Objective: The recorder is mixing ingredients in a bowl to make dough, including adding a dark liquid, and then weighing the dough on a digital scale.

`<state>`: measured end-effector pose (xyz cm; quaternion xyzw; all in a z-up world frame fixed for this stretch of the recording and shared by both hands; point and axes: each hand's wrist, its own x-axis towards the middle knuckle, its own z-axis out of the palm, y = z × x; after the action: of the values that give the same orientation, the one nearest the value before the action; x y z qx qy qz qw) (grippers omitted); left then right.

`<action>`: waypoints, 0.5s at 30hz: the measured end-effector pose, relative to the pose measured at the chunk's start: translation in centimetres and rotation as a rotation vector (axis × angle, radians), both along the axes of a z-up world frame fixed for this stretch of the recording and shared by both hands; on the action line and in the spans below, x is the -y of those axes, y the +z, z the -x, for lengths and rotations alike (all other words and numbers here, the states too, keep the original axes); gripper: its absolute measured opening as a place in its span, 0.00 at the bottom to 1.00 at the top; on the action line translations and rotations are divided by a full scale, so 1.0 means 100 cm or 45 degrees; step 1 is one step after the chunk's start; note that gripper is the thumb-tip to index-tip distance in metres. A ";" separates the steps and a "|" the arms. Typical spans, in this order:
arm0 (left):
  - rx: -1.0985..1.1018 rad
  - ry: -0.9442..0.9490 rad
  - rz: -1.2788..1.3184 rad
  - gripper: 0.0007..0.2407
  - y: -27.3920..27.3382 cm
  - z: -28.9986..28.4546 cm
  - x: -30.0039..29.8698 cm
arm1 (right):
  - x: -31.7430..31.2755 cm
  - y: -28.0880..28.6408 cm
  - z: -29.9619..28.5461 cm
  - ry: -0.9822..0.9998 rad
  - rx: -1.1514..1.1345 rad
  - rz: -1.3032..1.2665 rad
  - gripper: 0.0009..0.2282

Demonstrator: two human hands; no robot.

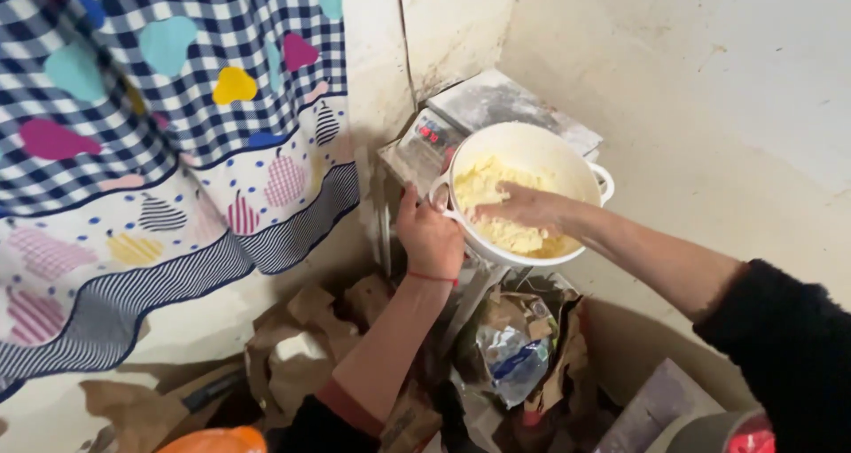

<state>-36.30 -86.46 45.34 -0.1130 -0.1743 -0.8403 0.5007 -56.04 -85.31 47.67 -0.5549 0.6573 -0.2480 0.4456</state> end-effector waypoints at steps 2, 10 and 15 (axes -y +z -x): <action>0.092 0.020 -0.060 0.23 0.038 0.011 0.003 | 0.017 0.013 0.015 0.004 -0.068 0.128 0.35; -0.147 -0.115 0.130 0.20 -0.012 0.123 0.144 | 0.095 0.059 0.094 -0.105 -0.453 0.572 0.28; -0.041 -0.013 0.001 0.27 0.008 0.175 0.189 | 0.152 0.067 0.156 -0.186 -0.188 0.551 0.18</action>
<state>-53.76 -105.37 46.11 -0.1276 -0.1662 -0.8408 0.4991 -71.62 -100.52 54.38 -0.6052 0.6581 -0.3732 0.2479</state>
